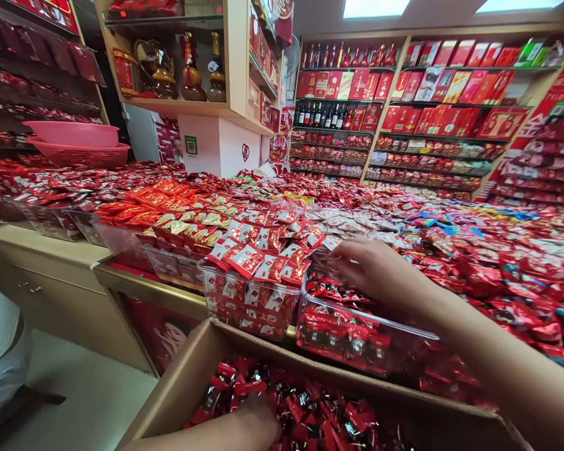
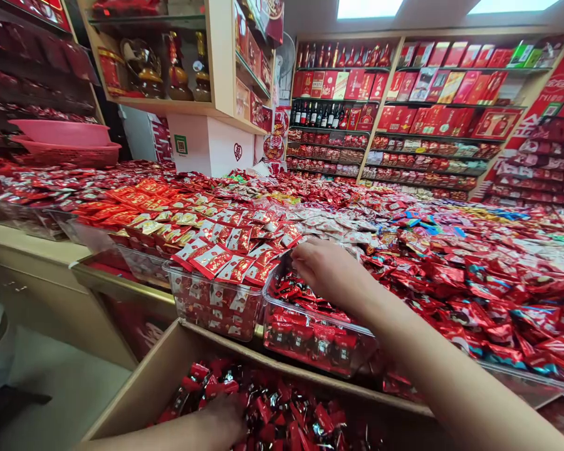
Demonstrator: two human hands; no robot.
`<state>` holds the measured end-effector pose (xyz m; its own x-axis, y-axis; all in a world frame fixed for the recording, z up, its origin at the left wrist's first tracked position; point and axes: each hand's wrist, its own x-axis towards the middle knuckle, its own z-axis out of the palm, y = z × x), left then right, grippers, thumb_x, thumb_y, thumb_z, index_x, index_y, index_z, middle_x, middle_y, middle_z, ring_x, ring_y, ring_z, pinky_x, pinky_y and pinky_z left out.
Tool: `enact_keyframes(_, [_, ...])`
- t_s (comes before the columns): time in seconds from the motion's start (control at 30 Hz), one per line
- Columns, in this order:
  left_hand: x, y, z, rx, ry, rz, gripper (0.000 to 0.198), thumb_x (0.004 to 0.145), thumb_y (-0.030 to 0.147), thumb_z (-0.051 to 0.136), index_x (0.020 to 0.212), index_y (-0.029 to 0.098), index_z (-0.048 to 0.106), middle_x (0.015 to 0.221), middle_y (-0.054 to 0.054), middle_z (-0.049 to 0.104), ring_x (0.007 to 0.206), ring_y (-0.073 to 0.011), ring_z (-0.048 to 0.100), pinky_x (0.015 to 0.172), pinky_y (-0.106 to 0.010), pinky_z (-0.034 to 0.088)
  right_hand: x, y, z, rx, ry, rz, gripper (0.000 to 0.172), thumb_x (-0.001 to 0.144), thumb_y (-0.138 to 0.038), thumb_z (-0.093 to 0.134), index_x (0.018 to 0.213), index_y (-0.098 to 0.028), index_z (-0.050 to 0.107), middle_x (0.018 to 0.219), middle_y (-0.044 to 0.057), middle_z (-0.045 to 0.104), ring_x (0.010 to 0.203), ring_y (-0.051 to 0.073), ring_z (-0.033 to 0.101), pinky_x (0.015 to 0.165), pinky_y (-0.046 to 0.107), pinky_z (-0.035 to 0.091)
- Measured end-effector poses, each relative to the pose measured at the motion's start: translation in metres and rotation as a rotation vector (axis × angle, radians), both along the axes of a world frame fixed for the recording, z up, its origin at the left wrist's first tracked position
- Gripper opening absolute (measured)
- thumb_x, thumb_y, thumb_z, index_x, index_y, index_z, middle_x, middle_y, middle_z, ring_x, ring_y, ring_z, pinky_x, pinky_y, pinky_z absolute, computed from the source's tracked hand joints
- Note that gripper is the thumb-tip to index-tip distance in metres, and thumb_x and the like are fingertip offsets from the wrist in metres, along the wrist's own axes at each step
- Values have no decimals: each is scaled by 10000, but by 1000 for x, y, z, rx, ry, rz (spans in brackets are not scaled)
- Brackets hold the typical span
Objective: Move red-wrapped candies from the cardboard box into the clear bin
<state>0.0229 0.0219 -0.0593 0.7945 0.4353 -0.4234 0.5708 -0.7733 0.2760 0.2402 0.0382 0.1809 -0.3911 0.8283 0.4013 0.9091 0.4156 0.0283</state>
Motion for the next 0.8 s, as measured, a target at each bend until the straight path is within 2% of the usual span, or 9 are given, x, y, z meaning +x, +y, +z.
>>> enact_keyframes(0.07, [1, 0, 15, 56, 32, -42, 151, 534, 241, 653, 659, 169, 609, 686, -95, 596, 788, -294, 524, 666, -396, 395, -16, -45, -14, 19, 203, 130, 144, 791, -217, 401, 841, -204, 535, 779, 23, 580, 709, 127, 527, 637, 234, 416])
enact_keyframes(0.13, [3, -1, 37, 39, -120, -50, 182, 550, 316, 647, 675, 195, 596, 695, -46, 587, 747, -233, 524, 631, -314, 397, -30, -84, -45, -146, 309, 195, 121, 781, -205, 427, 837, -227, 531, 758, 8, 580, 680, 113, 539, 587, 205, 440])
enact_keyframes(0.2, [8, -6, 63, -32, -353, 65, 272, 567, 393, 622, 760, 210, 567, 787, -13, 563, 714, -173, 502, 582, -247, 376, -38, -108, -83, -188, 458, 103, 191, 752, -221, 477, 938, -218, 516, 867, 37, 584, 769, 141, 553, 658, 233, 460])
enact_keyframes(0.27, [15, -14, 89, -128, -523, 212, 323, 573, 415, 615, 802, 204, 527, 776, 19, 525, 665, -122, 456, 539, -203, 340, -40, -118, -116, -308, 676, -33, 277, 730, -268, 514, 996, -198, 489, 904, 53, 582, 798, 162, 554, 700, 264, 459])
enact_keyframes(0.37, [28, -25, 112, -338, -695, 332, 380, 546, 385, 651, 825, 187, 487, 696, 48, 463, 613, -85, 396, 517, -182, 317, -35, -118, -139, -584, 1065, -111, 197, 749, -347, 493, 845, -176, 514, 736, 16, 577, 661, 135, 539, 596, 239, 451])
enact_keyframes(0.47, [34, -30, 114, -650, -863, 450, 440, 517, 290, 692, 874, 182, 458, 732, 39, 464, 649, -83, 424, 567, -192, 350, -27, -116, -139, -675, 1356, -122, 220, 731, -373, 519, 684, -160, 493, 596, -22, 517, 545, 93, 477, 517, 206, 403])
enact_keyframes(0.57, [33, -31, 105, -933, -923, 562, 359, 567, 247, 663, 847, 142, 463, 684, 17, 512, 603, -81, 473, 592, -231, 382, -24, -118, -133, -701, 1503, -171, 233, 715, -368, 548, 647, -156, 480, 525, -41, 493, 486, 67, 427, 486, 188, 359])
enact_keyframes(0.7, [29, -32, 100, -1044, -955, 601, 317, 613, 290, 634, 830, 120, 479, 622, 7, 532, 538, -86, 491, 540, -240, 394, -26, -121, -133, -754, 1643, -164, 232, 708, -364, 559, 642, -160, 471, 516, -49, 472, 472, 62, 401, 485, 190, 346])
enact_keyframes(0.8, [28, -34, 99, -1024, -991, 620, 294, 644, 330, 603, 831, 127, 503, 657, 5, 525, 566, -86, 486, 529, -227, 399, -29, -119, -136, -748, 1562, -183, 242, 693, -372, 569, 632, -154, 482, 527, -37, 483, 490, 72, 417, 500, 201, 354])
